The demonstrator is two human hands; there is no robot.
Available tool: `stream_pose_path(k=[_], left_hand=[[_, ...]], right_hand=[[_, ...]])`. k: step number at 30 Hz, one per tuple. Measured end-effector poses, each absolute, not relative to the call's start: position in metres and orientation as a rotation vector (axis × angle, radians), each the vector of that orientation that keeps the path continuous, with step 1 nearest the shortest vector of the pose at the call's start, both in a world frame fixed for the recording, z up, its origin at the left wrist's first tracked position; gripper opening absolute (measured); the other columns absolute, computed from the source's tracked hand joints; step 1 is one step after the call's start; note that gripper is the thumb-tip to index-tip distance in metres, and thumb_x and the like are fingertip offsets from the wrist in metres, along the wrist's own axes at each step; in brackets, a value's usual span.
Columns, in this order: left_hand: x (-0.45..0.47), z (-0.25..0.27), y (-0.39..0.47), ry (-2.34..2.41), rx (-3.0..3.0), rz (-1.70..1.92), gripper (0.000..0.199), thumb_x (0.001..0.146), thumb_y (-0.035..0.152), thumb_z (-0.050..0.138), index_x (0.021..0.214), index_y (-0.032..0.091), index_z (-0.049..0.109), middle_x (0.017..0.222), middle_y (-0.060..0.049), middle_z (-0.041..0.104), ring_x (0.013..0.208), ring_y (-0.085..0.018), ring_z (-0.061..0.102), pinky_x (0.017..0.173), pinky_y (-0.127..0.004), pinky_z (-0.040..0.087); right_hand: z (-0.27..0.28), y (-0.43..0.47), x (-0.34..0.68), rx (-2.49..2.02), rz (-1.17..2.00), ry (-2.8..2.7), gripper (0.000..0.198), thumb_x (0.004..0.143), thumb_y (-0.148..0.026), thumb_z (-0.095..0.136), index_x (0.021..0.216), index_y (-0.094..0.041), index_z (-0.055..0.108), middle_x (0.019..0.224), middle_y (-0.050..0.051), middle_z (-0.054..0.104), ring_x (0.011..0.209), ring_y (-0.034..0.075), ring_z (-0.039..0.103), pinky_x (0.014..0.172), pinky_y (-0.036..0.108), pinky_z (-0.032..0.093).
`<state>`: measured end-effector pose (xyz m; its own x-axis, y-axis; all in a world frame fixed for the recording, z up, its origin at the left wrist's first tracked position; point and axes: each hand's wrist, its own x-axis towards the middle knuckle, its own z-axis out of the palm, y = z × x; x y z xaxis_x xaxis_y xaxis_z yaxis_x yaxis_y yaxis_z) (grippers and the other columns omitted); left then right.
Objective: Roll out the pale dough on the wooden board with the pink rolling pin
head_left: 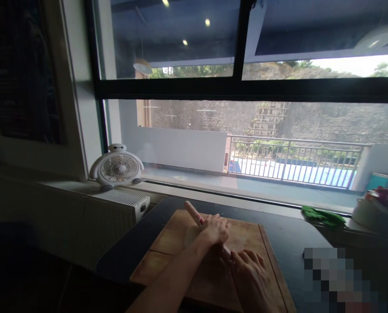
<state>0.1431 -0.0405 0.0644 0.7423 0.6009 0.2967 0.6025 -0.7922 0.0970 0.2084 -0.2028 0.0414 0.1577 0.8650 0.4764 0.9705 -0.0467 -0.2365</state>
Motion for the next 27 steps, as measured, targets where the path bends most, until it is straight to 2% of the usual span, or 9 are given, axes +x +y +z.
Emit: stream_pose_path(k=[3, 6, 10, 14, 17, 21, 24, 27], left_hand=[[0.112, 0.056, -0.051, -0.966, -2.913, -0.560, 0.042, 0.094, 0.030, 0.025, 0.104, 0.016, 0.064, 0.112, -0.012, 0.063, 0.114, -0.025, 0.050, 0.103, -0.048, 0.029], [0.059, 0.044, -0.067, -0.975, -2.853, -0.651, 0.042, 0.094, 0.028, 0.025, 0.125, 0.016, 0.051, 0.132, -0.010, 0.050, 0.126, -0.024, 0.039, 0.109, -0.049, 0.021], [0.014, 0.036, -0.078, -0.951, -2.831, -0.669, 0.045, 0.094, 0.031, 0.026, 0.135, 0.017, 0.041, 0.140, -0.009, 0.041, 0.132, -0.023, 0.029, 0.110, -0.048, 0.021], [0.039, 0.039, -0.066, -0.946, -2.837, -0.649, 0.045, 0.095, 0.030, 0.026, 0.132, 0.016, 0.045, 0.138, -0.009, 0.044, 0.132, -0.023, 0.029, 0.110, -0.049, 0.020], [0.086, 0.051, -0.047, -0.996, -2.852, -0.552, 0.044, 0.094, 0.030, 0.028, 0.127, 0.013, 0.050, 0.136, -0.013, 0.046, 0.131, -0.026, 0.031, 0.108, -0.052, 0.019], [0.132, 0.066, -0.024, -1.049, -2.906, -0.379, 0.040, 0.093, 0.029, 0.030, 0.119, 0.015, 0.058, 0.129, -0.015, 0.053, 0.125, -0.029, 0.040, 0.101, -0.052, 0.030], [0.125, 0.066, -0.006, -1.047, -2.851, -0.442, 0.037, 0.093, 0.028, 0.031, 0.112, 0.020, 0.061, 0.124, -0.011, 0.057, 0.122, -0.028, 0.043, 0.098, -0.051, 0.033], [0.082, 0.055, 0.009, -1.083, -2.763, -0.499, 0.034, 0.092, 0.025, 0.032, 0.107, 0.020, 0.062, 0.119, -0.009, 0.060, 0.122, -0.029, 0.042, 0.098, -0.056, 0.029]], right_hand=[[0.037, -0.208, 0.201, -1.905, -0.237, -1.750, 0.017, 0.089, -0.025, 0.044, 0.090, -0.029, 0.060, 0.087, 0.001, 0.062, 0.093, 0.021, 0.052, 0.085, 0.035, 0.032], [0.035, -0.210, 0.181, -1.834, -0.204, -1.764, 0.015, 0.084, -0.023, 0.051, 0.095, -0.029, 0.060, 0.089, 0.001, 0.062, 0.094, 0.021, 0.051, 0.089, 0.036, 0.030], [0.036, -0.208, 0.158, -1.774, -0.203, -1.788, 0.018, 0.079, -0.022, 0.058, 0.096, -0.030, 0.059, 0.092, -0.001, 0.061, 0.096, 0.020, 0.050, 0.094, 0.036, 0.027], [0.039, -0.197, 0.168, -1.866, -0.199, -1.754, 0.007, 0.081, -0.028, 0.058, 0.088, -0.026, 0.060, 0.090, 0.000, 0.061, 0.095, 0.019, 0.049, 0.091, 0.035, 0.029], [0.044, -0.184, 0.190, -1.952, -0.242, -1.720, 0.012, 0.085, -0.032, 0.052, 0.084, -0.024, 0.062, 0.088, 0.002, 0.061, 0.094, 0.021, 0.049, 0.087, 0.035, 0.031], [0.047, -0.171, 0.208, -2.005, -0.278, -1.699, 0.017, 0.088, -0.033, 0.048, 0.086, -0.024, 0.063, 0.086, 0.004, 0.062, 0.091, 0.022, 0.050, 0.083, 0.035, 0.033], [0.042, -0.172, 0.208, -1.989, -0.286, -1.710, 0.012, 0.085, -0.029, 0.051, 0.087, -0.024, 0.062, 0.088, 0.004, 0.061, 0.093, 0.022, 0.049, 0.082, 0.034, 0.033], [0.037, -0.178, 0.204, -1.920, -0.284, -1.724, 0.010, 0.083, -0.022, 0.053, 0.089, -0.023, 0.060, 0.091, 0.004, 0.059, 0.095, 0.022, 0.047, 0.083, 0.033, 0.033]])
